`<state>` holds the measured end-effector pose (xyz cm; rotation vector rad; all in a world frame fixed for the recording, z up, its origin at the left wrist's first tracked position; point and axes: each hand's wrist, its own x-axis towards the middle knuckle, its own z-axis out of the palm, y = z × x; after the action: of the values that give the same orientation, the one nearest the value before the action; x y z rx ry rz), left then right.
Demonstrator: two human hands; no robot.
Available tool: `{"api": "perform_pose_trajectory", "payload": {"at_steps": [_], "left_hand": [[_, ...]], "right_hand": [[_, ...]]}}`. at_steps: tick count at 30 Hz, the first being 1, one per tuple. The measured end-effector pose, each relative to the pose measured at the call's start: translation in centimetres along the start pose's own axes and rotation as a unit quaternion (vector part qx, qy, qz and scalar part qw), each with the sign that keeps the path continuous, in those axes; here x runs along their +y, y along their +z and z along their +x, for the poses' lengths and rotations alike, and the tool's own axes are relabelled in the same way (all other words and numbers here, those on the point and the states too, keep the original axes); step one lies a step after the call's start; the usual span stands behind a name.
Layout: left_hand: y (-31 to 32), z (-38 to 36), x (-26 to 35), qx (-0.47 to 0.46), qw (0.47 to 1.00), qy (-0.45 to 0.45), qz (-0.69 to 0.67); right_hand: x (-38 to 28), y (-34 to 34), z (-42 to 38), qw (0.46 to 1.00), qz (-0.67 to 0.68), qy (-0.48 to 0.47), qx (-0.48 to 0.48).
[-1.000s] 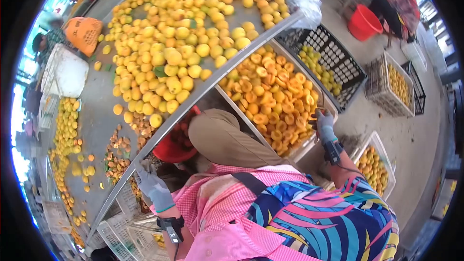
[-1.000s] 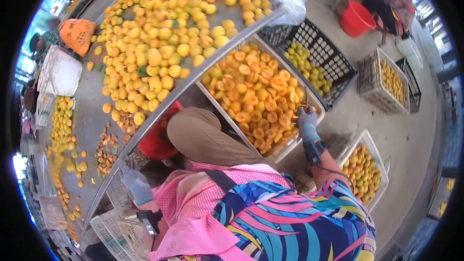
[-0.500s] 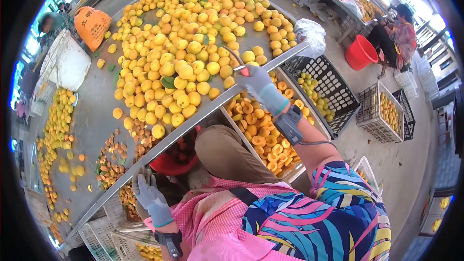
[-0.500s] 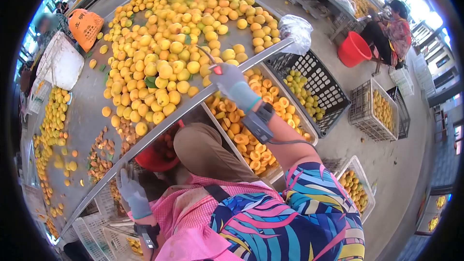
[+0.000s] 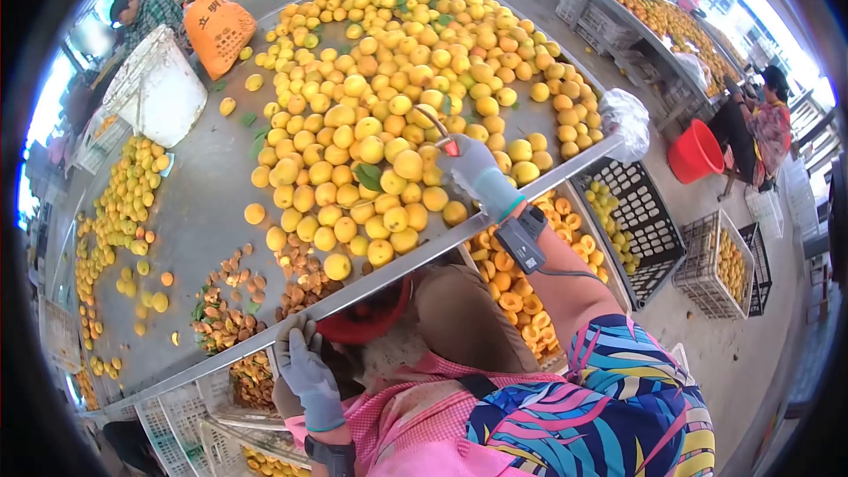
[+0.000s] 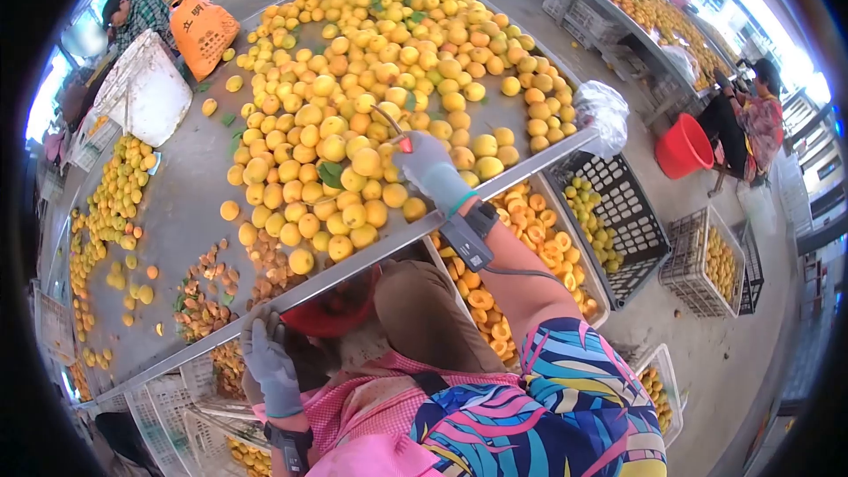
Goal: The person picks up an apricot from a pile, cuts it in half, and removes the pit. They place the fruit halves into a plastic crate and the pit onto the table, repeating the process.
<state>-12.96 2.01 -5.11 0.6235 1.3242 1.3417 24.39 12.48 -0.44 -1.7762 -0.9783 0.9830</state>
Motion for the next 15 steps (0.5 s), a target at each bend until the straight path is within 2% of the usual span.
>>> {"api": "perform_pose_trajectory", "payload": {"at_steps": [4,6,7,10,12,14,15], "left_hand": [[2.4,1.0,0.8,-0.037,0.999,0.025,0.000],[3.9,1.8,1.8,-0.048,0.998,0.036,0.009],[4.0,2.8,1.9,-0.068,0.996,0.053,0.014],[5.7,4.9,2.9,-0.062,0.996,0.062,-0.036],[6.0,6.9,2.9,-0.055,0.995,0.072,-0.038],[6.6,8.3,3.4,-0.072,0.992,0.081,-0.066],[6.5,8.9,3.7,-0.071,0.992,0.080,-0.069]], "right_hand": [[1.1,0.8,0.9,1.000,-0.012,0.010,-0.012],[1.4,1.2,1.5,0.997,-0.023,-0.062,0.043],[-0.9,1.2,0.2,0.999,0.017,-0.027,0.026],[-3.6,1.9,0.1,0.997,-0.013,-0.081,0.013],[-6.2,2.7,0.0,0.998,-0.002,-0.058,0.004],[-8.1,3.3,0.3,0.997,-0.029,-0.035,-0.061],[-8.7,3.5,0.9,0.994,-0.041,-0.055,-0.086]]}}
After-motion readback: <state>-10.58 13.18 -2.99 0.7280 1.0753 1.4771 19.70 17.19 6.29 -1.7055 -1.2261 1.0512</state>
